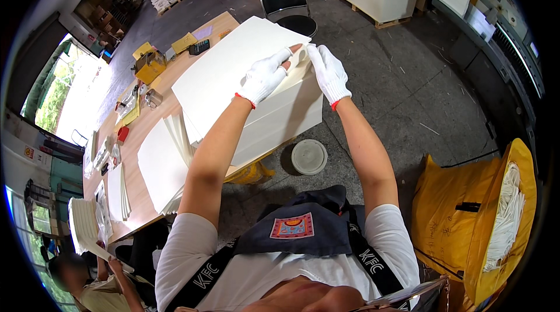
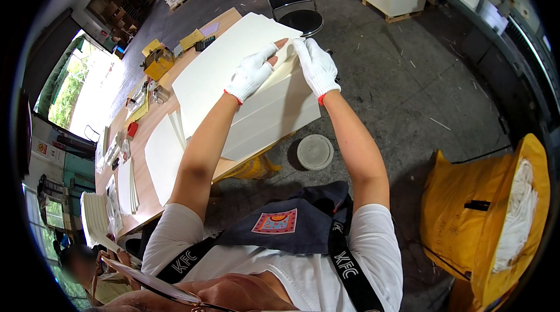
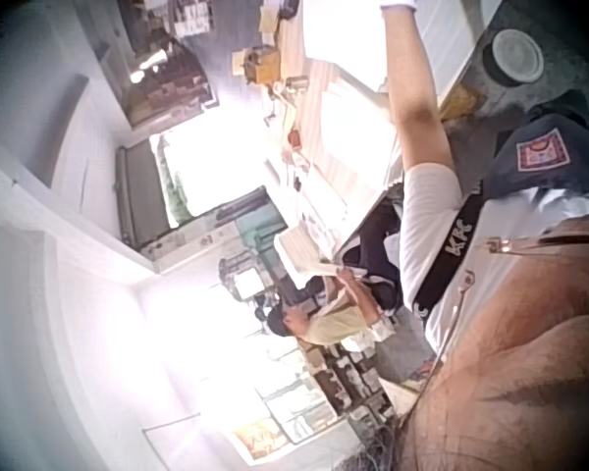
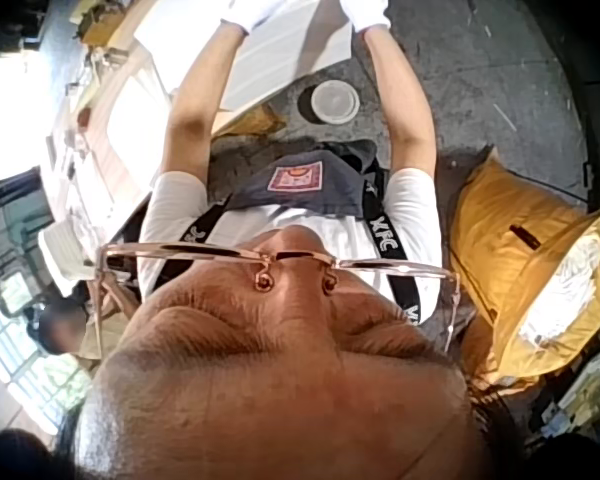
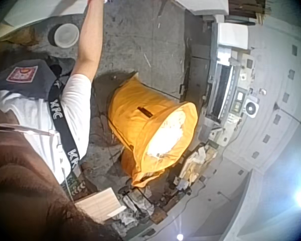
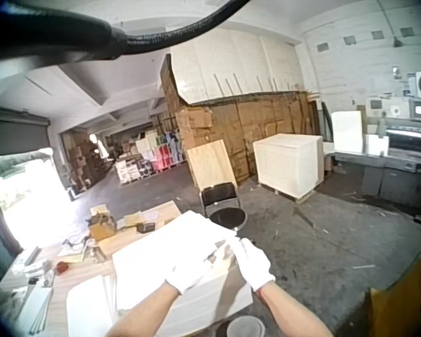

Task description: The person repeatedly picks up small stacks of white paper sheets from a table, aligns them, and places them into a growing pile. The person wears white gloves and uses both hands to handle the paper. A second person is visible in the background working at a separate table.

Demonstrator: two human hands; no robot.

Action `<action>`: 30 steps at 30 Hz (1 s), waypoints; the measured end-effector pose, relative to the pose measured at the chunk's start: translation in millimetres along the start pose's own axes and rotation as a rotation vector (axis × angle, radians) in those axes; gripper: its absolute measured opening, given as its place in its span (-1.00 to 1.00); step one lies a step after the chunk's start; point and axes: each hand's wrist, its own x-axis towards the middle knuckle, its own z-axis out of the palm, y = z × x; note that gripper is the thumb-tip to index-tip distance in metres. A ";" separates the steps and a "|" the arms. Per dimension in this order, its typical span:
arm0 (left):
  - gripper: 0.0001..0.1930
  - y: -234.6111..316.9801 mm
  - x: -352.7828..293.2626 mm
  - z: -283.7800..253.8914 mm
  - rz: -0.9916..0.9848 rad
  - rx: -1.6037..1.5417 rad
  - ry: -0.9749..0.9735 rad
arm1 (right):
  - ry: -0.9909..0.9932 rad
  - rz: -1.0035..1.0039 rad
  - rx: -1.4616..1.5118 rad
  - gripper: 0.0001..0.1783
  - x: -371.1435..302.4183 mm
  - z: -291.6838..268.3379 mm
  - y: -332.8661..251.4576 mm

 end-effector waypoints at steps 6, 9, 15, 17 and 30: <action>-0.67 21.2 -3.3 -11.8 -0.056 0.067 -0.154 | 0.067 -0.051 0.021 -0.40 3.2 6.6 12.2; -0.64 17.4 -4.2 -9.5 -0.077 0.052 -0.155 | 0.061 -0.046 0.051 -0.41 1.5 5.4 8.4; -0.63 12.4 -2.4 -7.8 -0.041 0.044 -0.131 | 0.070 -0.052 0.057 -0.39 1.4 5.8 9.3; -0.64 10.0 -2.9 -5.8 -0.020 0.037 -0.103 | 0.054 -0.006 0.065 -0.39 0.9 3.8 5.5; -0.66 13.8 -6.3 -4.6 0.067 0.051 -0.086 | 0.087 -0.023 0.090 -0.41 2.8 9.2 13.2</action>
